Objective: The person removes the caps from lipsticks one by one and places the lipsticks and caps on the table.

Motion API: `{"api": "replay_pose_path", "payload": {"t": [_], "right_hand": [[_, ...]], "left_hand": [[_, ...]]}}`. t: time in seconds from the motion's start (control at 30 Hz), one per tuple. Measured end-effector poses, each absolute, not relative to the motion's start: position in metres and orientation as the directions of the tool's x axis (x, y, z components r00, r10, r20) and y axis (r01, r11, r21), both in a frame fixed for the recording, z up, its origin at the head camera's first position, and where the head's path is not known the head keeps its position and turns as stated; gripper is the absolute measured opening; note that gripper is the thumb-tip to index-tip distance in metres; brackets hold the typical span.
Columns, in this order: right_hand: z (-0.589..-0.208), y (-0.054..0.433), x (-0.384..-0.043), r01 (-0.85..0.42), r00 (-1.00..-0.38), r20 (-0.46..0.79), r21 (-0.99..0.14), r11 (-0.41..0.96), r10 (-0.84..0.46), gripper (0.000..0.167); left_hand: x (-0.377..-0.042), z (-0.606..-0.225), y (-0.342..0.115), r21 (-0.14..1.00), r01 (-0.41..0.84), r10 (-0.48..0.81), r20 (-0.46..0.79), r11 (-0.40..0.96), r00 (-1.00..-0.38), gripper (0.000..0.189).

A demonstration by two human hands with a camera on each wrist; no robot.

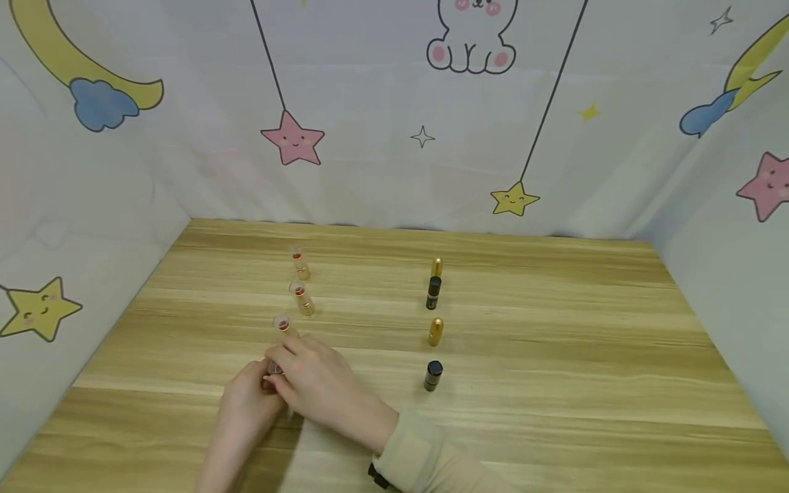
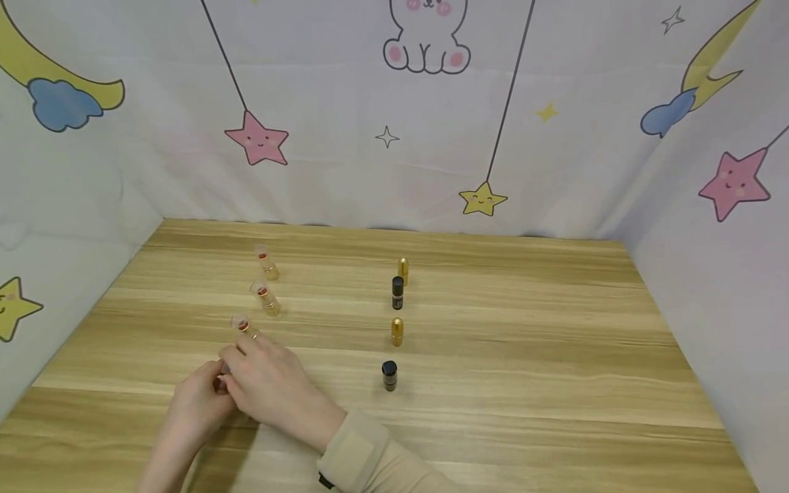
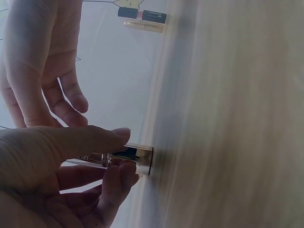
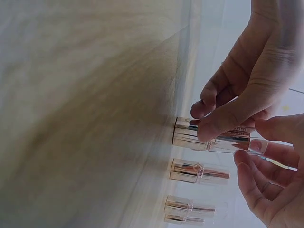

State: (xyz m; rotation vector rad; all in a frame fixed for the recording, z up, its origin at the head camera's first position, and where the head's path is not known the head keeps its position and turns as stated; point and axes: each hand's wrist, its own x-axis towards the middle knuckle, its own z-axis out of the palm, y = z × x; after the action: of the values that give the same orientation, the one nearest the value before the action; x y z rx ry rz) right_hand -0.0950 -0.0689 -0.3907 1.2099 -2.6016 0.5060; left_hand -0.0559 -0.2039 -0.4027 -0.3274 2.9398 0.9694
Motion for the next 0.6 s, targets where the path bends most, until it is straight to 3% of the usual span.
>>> {"api": "replay_pose_path", "payload": {"t": [0.6], "right_hand": [[-0.3922,-0.0695,-0.0945,-0.78,-0.623,0.369,-0.228,0.583,-0.69,0.021]], "left_hand": [[-0.0586,-0.4077,-0.2027,0.545,-0.173,-0.179,-0.043,0.82,-0.983,0.007]]}}
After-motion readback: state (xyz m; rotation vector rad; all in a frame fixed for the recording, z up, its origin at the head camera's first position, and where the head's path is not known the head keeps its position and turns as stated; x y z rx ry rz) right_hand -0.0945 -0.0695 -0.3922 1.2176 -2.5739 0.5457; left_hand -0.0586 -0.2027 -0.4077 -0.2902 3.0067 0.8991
